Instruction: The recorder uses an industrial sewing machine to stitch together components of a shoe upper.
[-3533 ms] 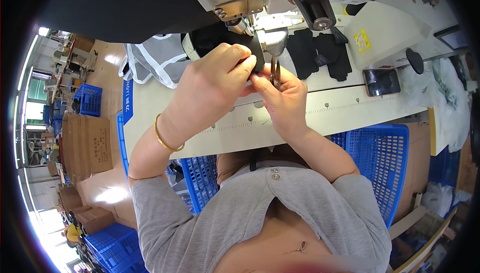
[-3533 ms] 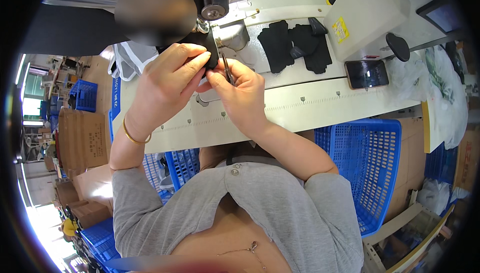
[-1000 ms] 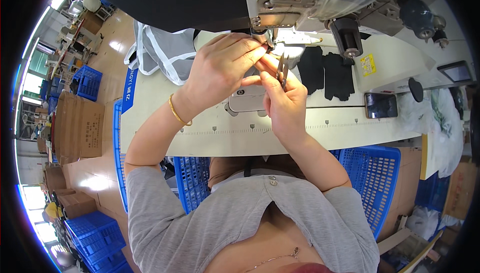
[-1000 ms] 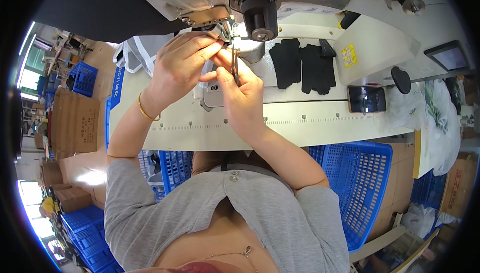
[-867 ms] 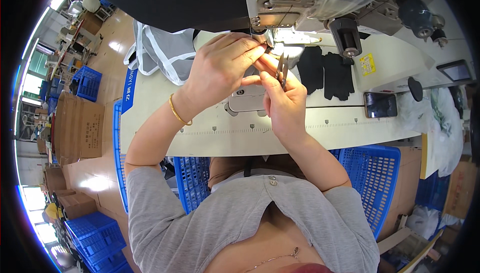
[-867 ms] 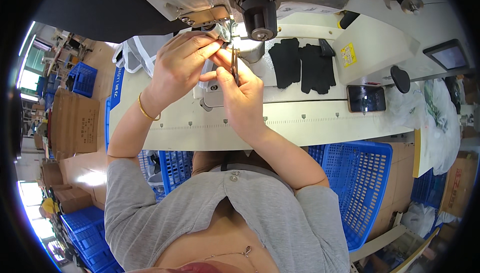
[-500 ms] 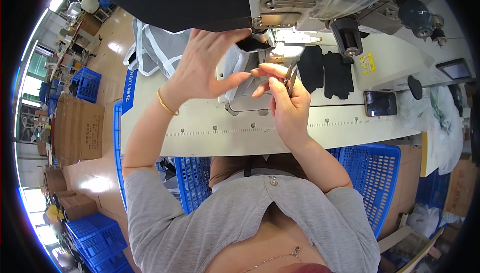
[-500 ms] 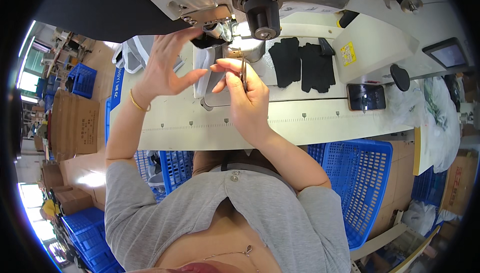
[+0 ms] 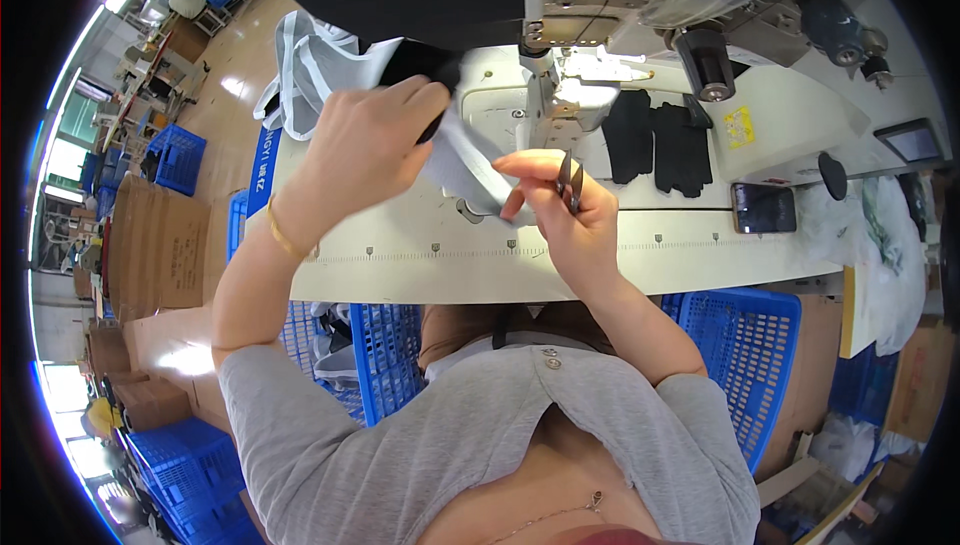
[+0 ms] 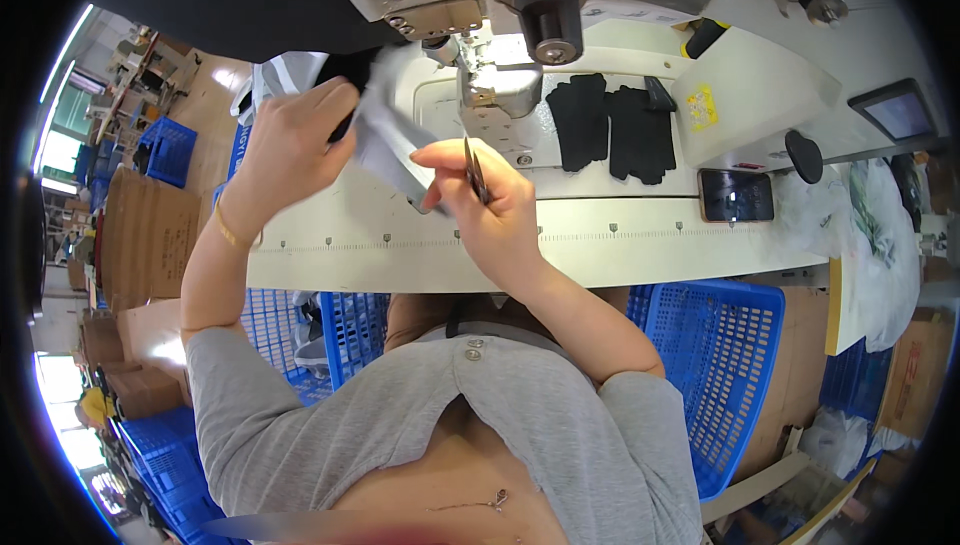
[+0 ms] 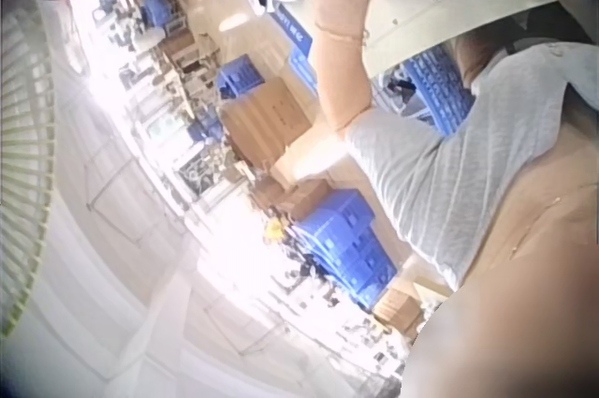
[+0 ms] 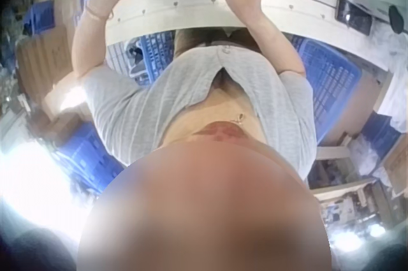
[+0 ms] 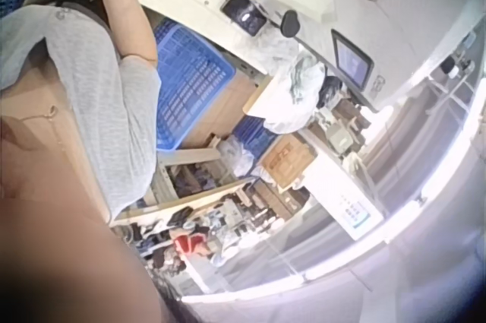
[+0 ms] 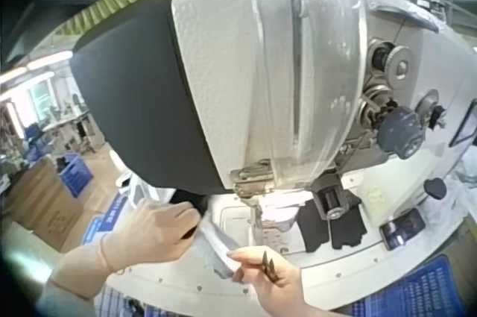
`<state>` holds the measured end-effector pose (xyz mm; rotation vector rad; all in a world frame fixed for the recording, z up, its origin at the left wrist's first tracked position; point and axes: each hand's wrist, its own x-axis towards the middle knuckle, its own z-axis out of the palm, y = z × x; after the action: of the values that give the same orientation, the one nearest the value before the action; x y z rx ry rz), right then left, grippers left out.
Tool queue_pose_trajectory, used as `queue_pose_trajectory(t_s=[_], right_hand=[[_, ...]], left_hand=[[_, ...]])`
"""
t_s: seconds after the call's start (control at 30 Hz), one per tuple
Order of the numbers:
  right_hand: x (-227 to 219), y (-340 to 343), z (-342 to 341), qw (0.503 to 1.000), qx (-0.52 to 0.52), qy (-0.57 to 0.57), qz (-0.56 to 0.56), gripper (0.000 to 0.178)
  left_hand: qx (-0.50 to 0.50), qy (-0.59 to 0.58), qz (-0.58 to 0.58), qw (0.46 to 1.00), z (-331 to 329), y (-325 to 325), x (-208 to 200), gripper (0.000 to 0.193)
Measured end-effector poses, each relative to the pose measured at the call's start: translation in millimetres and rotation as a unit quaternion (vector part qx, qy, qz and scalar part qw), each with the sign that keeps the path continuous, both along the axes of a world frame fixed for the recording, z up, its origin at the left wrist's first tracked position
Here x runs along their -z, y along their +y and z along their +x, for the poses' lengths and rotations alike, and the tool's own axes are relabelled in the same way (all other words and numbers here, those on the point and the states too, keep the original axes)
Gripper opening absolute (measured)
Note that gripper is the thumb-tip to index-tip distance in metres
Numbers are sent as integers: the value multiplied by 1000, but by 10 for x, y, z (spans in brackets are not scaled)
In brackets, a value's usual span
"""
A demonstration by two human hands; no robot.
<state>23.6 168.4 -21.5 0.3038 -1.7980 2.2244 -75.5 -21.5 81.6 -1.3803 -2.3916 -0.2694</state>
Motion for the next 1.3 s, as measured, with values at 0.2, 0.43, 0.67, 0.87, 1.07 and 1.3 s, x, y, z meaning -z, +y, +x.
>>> queue_pose_trajectory(t_s=[0.2,0.43,0.67,0.87,1.07,1.3], right_hand=[[-15,-298,176,985,-164,-45,-13,50],[460,-170,-135,988,-73,-137,4,21],[381,69,55,958,235,-16,162,16],[526,32,-17,989,62,-103,88,27],[572,134,-236,963,-104,-241,-67,41],[583,-53,-396,983,-118,-135,-39,55]], left_hand=[[-189,-409,121,885,618,-223,205,15],[-44,-312,113,942,638,-154,491,31],[-129,-568,174,794,417,-49,949,24],[-73,-676,221,699,378,107,1052,19],[-80,-506,140,847,212,113,1078,32],[-59,-500,251,827,110,91,1255,54]])
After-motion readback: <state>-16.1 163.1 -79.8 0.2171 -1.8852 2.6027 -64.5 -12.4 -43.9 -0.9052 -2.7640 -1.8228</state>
